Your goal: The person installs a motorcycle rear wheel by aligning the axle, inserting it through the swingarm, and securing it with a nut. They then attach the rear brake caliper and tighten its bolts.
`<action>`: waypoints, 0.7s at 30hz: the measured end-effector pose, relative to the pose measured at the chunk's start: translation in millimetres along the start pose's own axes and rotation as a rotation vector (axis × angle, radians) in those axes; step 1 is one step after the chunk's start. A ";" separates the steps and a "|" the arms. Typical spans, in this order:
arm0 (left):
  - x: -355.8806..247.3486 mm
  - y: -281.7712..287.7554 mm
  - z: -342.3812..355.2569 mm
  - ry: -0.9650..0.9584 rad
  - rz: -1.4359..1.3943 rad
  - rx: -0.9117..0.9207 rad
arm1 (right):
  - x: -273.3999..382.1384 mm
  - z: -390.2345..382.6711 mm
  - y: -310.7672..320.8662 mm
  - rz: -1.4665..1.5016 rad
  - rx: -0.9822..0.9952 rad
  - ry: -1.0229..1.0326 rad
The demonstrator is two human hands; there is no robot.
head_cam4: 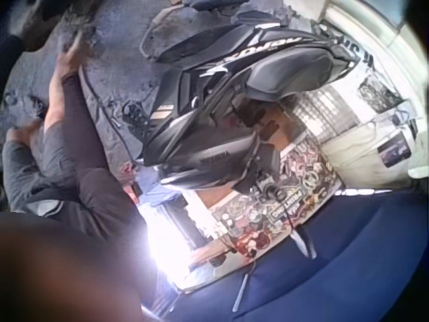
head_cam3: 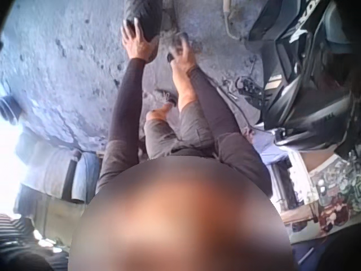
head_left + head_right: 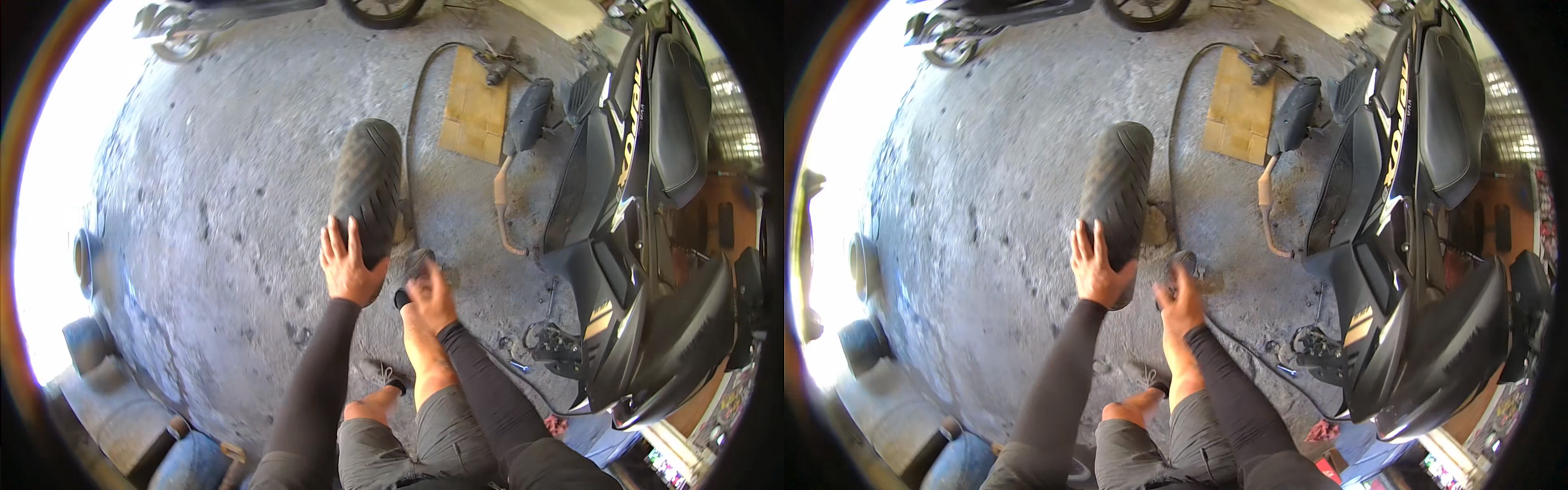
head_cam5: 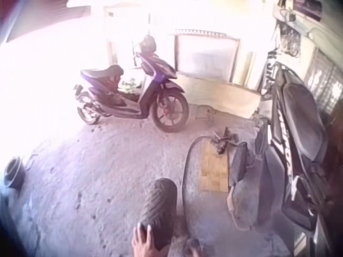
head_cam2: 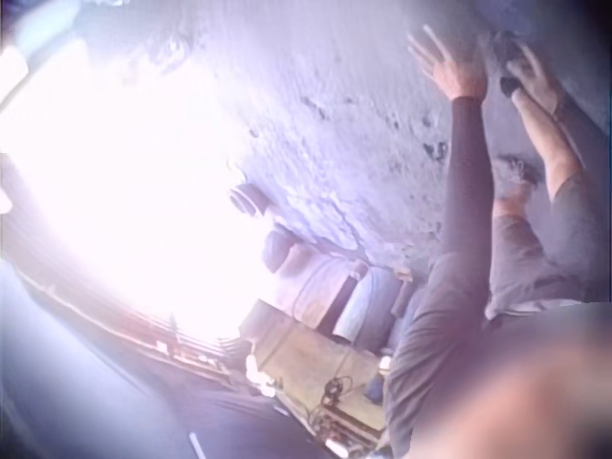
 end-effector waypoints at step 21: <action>-49.9 -96.5 402.5 0.016 -0.005 0.547 | 225.3 549.2 193.7 -0.244 -0.523 -0.297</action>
Point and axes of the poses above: each hand's wrist, its own z-axis towards the middle knuckle, its own y-axis out of the back of the hand, x = y × z, the point moved 9 cm from there along z, towards the middle knuckle, and after that the axes turned 8 degrees about -z, right-handed, at the moved point
